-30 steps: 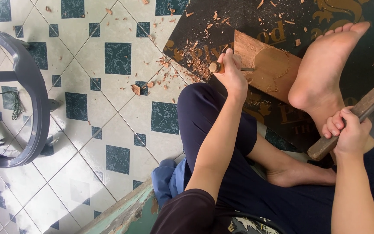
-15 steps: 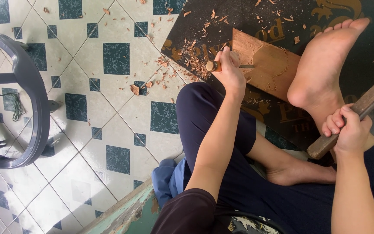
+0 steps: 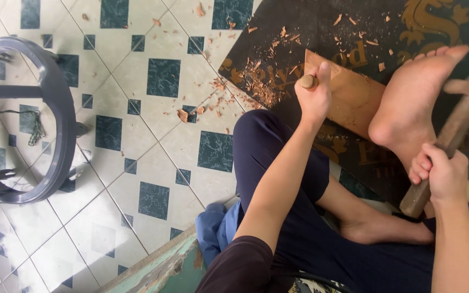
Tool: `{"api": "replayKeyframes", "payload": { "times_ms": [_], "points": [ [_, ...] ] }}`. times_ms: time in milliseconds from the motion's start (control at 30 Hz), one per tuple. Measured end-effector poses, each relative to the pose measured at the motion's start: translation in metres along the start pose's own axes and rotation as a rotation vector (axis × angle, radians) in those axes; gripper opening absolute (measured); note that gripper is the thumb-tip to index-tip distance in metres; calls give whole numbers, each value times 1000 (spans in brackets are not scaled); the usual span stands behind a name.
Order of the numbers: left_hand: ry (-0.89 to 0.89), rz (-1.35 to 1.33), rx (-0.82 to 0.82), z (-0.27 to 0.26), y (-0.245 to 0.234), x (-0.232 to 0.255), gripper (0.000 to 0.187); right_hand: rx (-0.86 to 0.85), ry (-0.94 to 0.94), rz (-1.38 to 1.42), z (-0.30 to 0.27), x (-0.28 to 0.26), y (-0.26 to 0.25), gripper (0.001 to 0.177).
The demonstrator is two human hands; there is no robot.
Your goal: A person sitting on the floor uses a hammer and a chisel to carve and shape a piece of wood.
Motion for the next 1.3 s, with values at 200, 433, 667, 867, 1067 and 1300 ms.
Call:
{"api": "replayKeyframes", "payload": {
  "times_ms": [200, 433, 667, 867, 1067, 1300],
  "points": [
    [25, 6, -15, -7, 0, 10, 51, -487, -265, -117, -71, -120, 92, 96],
    [55, 40, 21, 9, -6, -42, 39, -653, -248, -444, -87, -152, 118, 29],
    [182, 38, -76, 18, -4, -61, 36, -593, -86, -936, -66, -164, 125, 56],
    [279, 61, -231, 5, 6, -48, 43, -489, 24, -969, -77, -171, 116, 46],
    [235, 152, -194, 10, 3, -40, 34, -555, -105, -750, -81, -177, 107, 50],
    [276, 90, -195, 15, -1, -53, 31, -559, -11, -866, -76, -178, 116, 54]
  ]
}}
Point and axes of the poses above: each hand's wrist, its own z-axis towards the middle knuckle, its own y-axis out of the palm, x = y × z, the point moved 2 cm from there along z, towards the middle knuckle
